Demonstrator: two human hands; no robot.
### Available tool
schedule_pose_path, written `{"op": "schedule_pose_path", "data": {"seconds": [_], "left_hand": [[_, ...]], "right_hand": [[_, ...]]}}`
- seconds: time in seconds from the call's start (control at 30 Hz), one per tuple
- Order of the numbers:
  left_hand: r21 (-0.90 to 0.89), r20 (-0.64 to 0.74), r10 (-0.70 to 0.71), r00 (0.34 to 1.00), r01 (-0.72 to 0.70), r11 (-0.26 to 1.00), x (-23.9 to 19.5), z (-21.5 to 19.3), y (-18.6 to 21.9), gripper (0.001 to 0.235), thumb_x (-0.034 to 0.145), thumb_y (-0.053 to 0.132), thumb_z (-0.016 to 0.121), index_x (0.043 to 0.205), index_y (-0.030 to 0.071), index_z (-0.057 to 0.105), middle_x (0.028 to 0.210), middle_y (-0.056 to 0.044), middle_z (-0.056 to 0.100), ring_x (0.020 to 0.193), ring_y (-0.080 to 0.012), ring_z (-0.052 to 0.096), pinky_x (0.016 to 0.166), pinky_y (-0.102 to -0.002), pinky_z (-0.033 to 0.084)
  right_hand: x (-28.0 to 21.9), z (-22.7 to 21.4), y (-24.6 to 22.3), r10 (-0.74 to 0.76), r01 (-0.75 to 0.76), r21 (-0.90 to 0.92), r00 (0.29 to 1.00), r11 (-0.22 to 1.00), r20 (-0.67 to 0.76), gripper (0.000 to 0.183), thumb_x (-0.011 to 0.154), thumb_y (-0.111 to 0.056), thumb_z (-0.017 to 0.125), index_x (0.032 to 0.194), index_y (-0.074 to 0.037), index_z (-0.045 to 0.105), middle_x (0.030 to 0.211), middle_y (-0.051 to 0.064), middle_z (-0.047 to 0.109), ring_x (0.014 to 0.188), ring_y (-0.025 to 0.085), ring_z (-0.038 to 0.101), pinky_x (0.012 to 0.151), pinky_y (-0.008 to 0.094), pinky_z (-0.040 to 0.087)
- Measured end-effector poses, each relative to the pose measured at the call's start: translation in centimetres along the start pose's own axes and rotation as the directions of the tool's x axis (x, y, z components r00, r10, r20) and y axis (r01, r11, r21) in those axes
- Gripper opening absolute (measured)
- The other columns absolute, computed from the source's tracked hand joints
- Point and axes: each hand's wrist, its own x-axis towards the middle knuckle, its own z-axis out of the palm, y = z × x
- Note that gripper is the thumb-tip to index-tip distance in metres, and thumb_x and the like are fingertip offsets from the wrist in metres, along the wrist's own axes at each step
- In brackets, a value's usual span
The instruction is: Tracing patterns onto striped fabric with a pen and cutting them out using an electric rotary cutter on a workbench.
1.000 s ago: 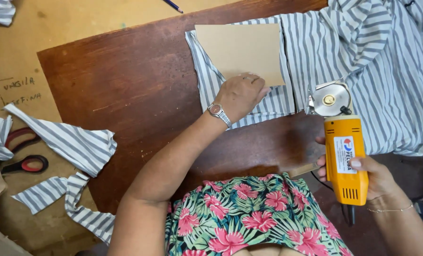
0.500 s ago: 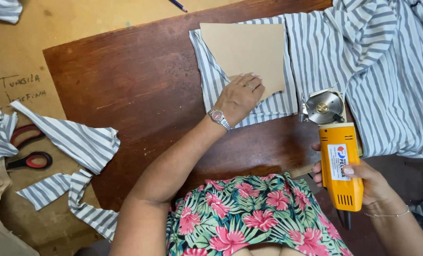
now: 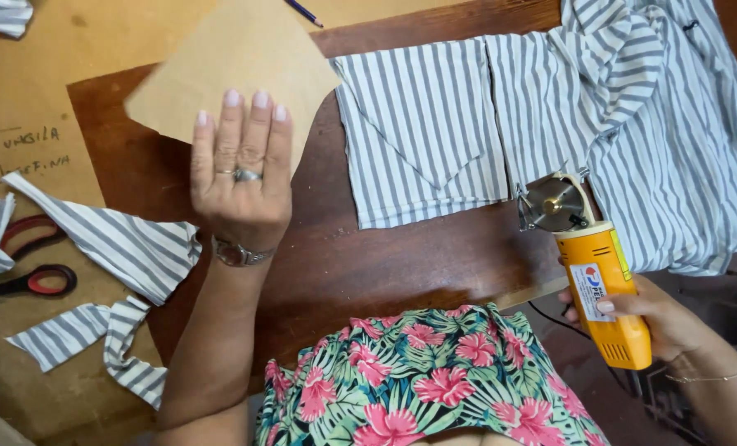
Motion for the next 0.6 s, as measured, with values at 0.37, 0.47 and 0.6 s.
{"op": "schedule_pose_path", "data": {"seconds": [0.37, 0.47, 0.6], "left_hand": [[-0.539, 0.481, 0.235, 0.845, 0.073, 0.839, -4.5, 1.4, 23.8, 0.049, 0.083, 0.005, 0.084, 0.128, -0.002, 0.065, 0.131, -0.021, 0.069, 0.124, -0.0356, 0.067, 0.115, -0.047, 0.05], [-0.448, 0.787, 0.31, 0.534, 0.148, 0.882, -4.2, 4.1, 28.0, 0.057, 0.096, 0.007, 0.053, 0.149, -0.004, 0.037, 0.155, -0.027, 0.042, 0.143, -0.0434, 0.042, 0.119, -0.055, 0.036], [-0.112, 0.518, -0.057, 0.853, 0.133, 0.985, -3.0, 5.3, 29.9, 0.031, 0.095, -0.002, 0.05, 0.122, -0.001, 0.065, 0.112, -0.021, 0.066, 0.098, -0.0336, 0.06, 0.083, -0.044, 0.051]], "right_hand": [[-1.2, 1.2, -13.3, -0.031, -0.074, -0.603, 0.986, 0.794, -0.162, 0.049, 0.075, 0.009, 0.069, 0.123, 0.013, 0.063, 0.099, 0.042, 0.069, 0.079, 0.058, 0.063, 0.07, 0.064, 0.05], [-0.9, 2.7, -17.7, -0.07, -0.13, -0.839, 0.978, 0.529, -0.196, 0.05, 0.074, 0.001, 0.074, 0.123, 0.01, 0.073, 0.104, 0.035, 0.079, 0.094, 0.049, 0.076, 0.088, 0.058, 0.055], [2.3, 1.0, -21.7, -0.06, -0.066, -0.951, 0.994, 0.302, -0.089, 0.057, 0.068, -0.001, 0.079, 0.124, -0.001, 0.072, 0.102, 0.027, 0.083, 0.089, 0.042, 0.078, 0.084, 0.05, 0.057]]}}
